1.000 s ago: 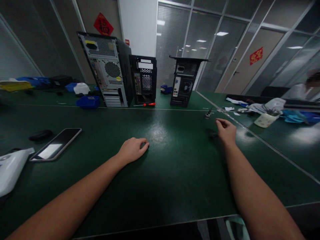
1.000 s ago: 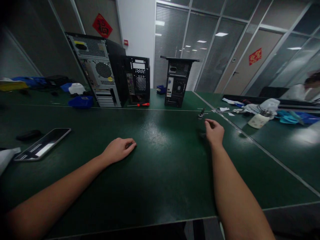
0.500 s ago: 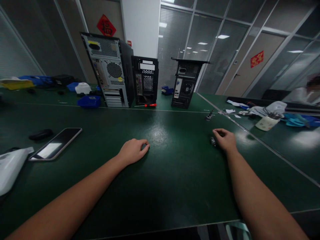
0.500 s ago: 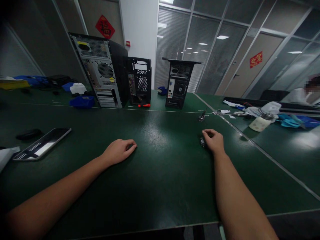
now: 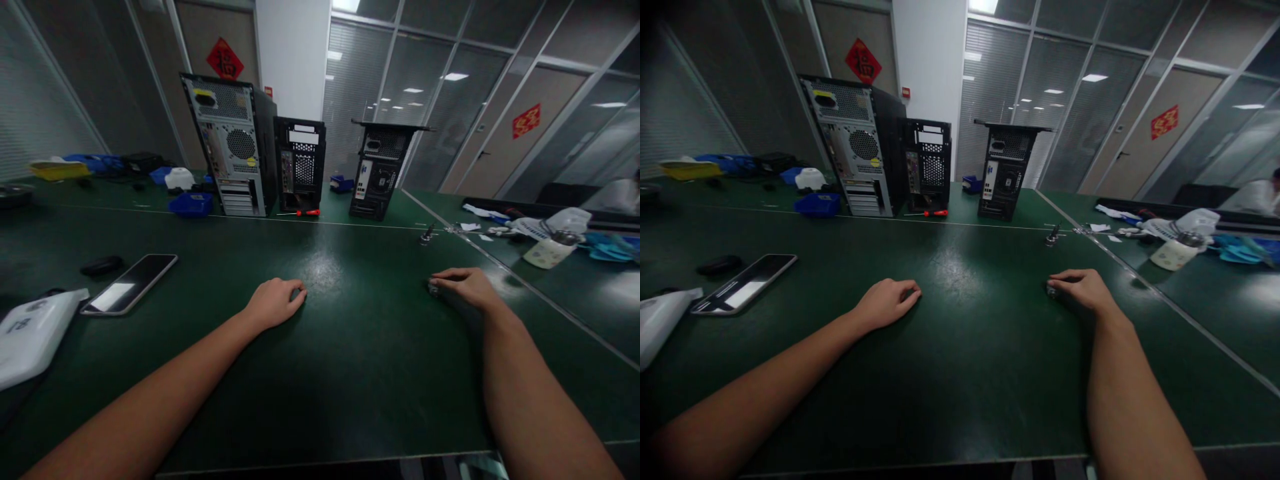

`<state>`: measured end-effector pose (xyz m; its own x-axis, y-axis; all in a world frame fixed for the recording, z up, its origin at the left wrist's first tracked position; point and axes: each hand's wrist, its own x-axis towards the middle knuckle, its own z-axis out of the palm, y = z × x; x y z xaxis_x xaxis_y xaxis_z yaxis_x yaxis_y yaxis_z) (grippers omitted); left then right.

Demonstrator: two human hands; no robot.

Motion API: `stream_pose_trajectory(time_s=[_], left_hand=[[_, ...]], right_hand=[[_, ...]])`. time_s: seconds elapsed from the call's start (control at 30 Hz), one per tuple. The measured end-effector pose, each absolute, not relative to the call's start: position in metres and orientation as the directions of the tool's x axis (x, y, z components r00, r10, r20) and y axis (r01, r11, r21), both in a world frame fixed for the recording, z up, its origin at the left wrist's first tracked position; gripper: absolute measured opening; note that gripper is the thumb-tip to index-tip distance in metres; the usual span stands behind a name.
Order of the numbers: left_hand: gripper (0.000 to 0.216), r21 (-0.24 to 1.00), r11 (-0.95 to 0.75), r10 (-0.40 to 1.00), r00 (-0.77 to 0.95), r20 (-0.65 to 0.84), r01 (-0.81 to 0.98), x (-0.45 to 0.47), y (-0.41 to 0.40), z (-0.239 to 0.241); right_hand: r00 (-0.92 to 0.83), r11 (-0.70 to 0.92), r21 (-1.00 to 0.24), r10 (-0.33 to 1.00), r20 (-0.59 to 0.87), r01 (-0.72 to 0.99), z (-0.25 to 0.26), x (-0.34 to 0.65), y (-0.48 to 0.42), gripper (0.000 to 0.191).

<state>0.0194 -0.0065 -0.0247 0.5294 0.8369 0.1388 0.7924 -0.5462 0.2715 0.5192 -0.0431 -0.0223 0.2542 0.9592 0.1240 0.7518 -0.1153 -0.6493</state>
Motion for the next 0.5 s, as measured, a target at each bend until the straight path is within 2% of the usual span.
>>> stream_pose_trajectory(time_s=[0.3, 0.5], left_hand=[[0.032, 0.26, -0.548, 0.836, 0.526, 0.154, 0.795, 0.018, -0.007, -0.026], [0.035, 0.273, -0.529, 0.848, 0.514, 0.129, 0.804, 0.019, -0.011, -0.021]], right_hand=[[0.339, -0.203, -0.628, 0.935, 0.104, 0.751, -0.025, 0.525, -0.041, 0.043], [0.459, -0.221, -0.699, 0.871, 0.172, 0.68, -0.04, 0.526, -0.036, 0.053]])
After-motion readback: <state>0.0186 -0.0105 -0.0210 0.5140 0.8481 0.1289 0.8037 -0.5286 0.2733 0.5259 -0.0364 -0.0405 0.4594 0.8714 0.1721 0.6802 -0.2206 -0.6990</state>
